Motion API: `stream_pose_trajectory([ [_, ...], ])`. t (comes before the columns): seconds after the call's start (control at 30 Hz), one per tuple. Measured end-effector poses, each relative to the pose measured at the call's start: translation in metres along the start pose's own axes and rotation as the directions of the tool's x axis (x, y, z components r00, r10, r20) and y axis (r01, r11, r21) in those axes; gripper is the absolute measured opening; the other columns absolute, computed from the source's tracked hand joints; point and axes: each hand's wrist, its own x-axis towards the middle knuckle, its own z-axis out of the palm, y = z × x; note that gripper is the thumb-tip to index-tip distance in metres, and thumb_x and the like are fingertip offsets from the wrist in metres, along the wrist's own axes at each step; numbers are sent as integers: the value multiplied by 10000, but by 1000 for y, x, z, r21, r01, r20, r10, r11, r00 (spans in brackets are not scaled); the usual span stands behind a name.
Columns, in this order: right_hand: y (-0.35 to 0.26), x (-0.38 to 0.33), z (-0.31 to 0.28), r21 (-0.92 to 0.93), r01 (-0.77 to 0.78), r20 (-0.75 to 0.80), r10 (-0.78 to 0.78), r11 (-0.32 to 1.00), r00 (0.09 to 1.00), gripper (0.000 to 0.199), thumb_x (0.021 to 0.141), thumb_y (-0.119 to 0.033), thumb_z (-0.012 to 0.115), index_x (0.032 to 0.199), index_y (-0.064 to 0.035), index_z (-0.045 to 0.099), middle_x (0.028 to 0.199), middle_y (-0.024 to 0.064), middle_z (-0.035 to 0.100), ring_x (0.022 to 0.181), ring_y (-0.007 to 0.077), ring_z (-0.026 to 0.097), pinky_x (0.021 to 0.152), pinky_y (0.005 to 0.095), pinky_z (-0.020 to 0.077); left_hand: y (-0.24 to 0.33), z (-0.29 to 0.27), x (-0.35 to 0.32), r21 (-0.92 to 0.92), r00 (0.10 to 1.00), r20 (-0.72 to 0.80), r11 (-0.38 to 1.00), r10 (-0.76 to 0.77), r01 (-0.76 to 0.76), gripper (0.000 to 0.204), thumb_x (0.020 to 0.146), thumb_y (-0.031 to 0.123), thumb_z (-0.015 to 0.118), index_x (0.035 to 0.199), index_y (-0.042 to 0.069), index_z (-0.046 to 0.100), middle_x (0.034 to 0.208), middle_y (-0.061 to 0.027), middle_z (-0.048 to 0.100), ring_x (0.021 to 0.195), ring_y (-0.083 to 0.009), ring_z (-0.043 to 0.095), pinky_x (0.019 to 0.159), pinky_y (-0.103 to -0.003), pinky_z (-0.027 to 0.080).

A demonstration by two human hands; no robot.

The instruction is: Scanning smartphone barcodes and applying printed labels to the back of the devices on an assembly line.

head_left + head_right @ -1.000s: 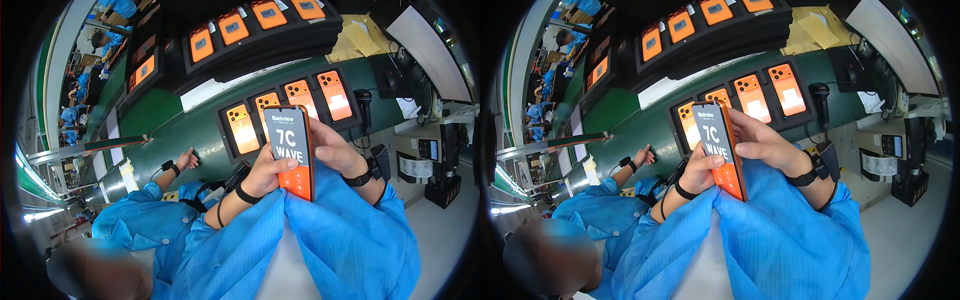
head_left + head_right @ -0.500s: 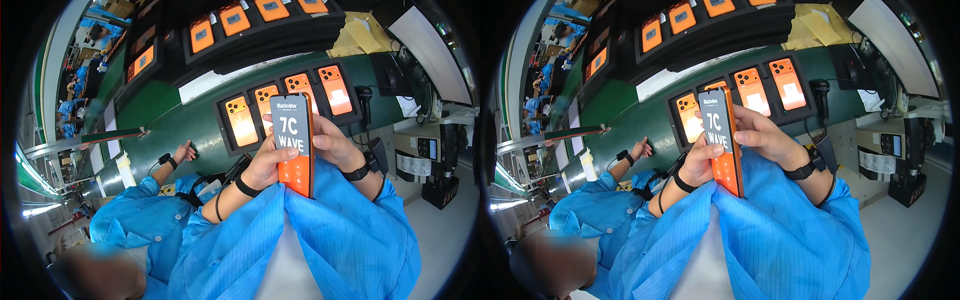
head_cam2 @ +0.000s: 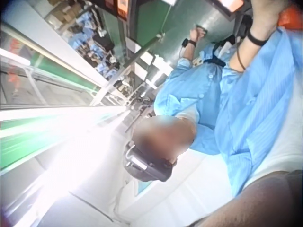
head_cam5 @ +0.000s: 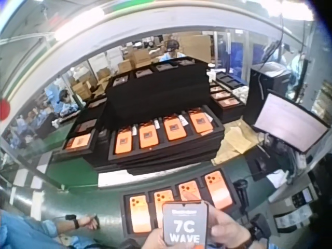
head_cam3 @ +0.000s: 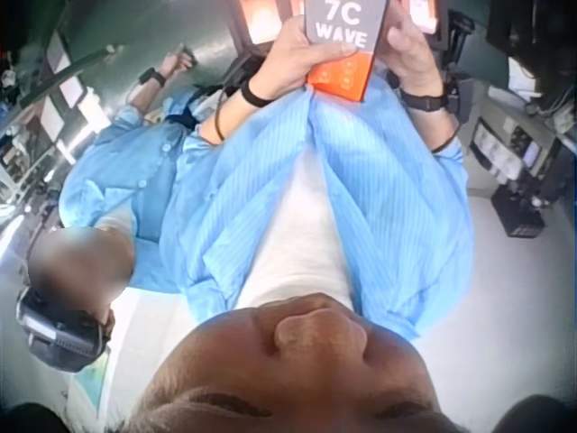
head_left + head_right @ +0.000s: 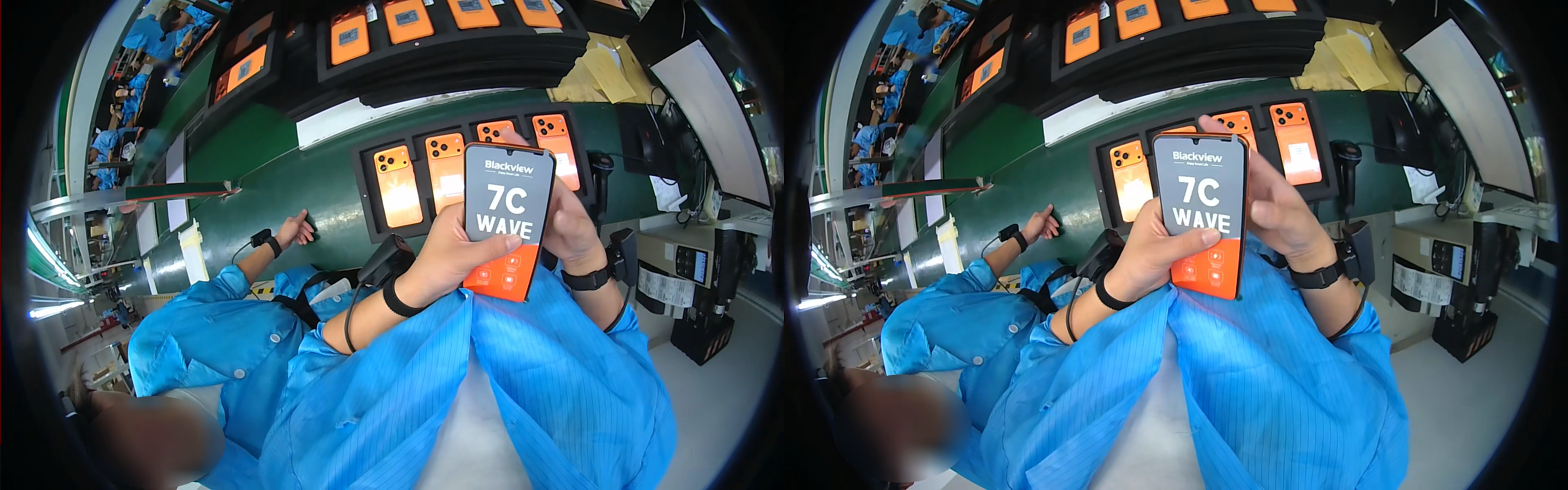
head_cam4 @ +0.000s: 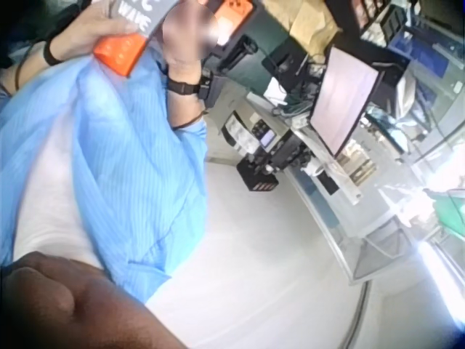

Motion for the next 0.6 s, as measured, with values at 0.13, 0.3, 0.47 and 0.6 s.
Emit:
stream_pose_trajectory([
  [0.13, -11, 3, -4, -148, 176, -136, -197, 973, 971, 919, 788, -456, 730, 1454, 7, 298, 1462, 159, 390, 1309, 249, 439, 1078, 372, 357, 3, 3, 0, 206, 993, -70, 975, 96, -80, 347, 824, 37, 726, 1134, -17, 581, 1028, -76, 685, 908, -121, 662, 823, -269, 547],
  [0.3, -21, 0, -10, -534, 327, -98, -441, 780, 892, 653, 829, -252, 715, 1355, 16, 436, 1355, 163, 480, 1187, 230, 510, 1028, 366, 393, 5, 4, -1, 311, 988, -93, 946, 123, -88, 323, 820, 57, 742, 1100, -20, 602, 1007, -75, 693, 891, -115, 662, 811, -267, 549],
  [0.47, -21, -1, -9, -726, 337, -46, -532, 600, 846, 491, 815, -109, 696, 1265, -2, 532, 1286, 143, 514, 1158, 223, 521, 989, 347, 415, 5, 5, -1, 309, 985, -103, 945, 142, -104, 322, 821, 65, 743, 1100, -18, 606, 1012, -73, 693, 894, -114, 660, 812, -266, 548],
  [0.6, -22, -2, -6, -834, 313, -9, -579, 455, 815, 384, 807, -102, 696, 1173, -38, 599, 1219, 128, 536, 1141, 229, 533, 961, 345, 435, 5, 5, -1, 309, 984, -120, 947, 129, -86, 328, 821, 69, 746, 1105, -18, 606, 1014, -74, 693, 891, -112, 658, 809, -265, 546],
])
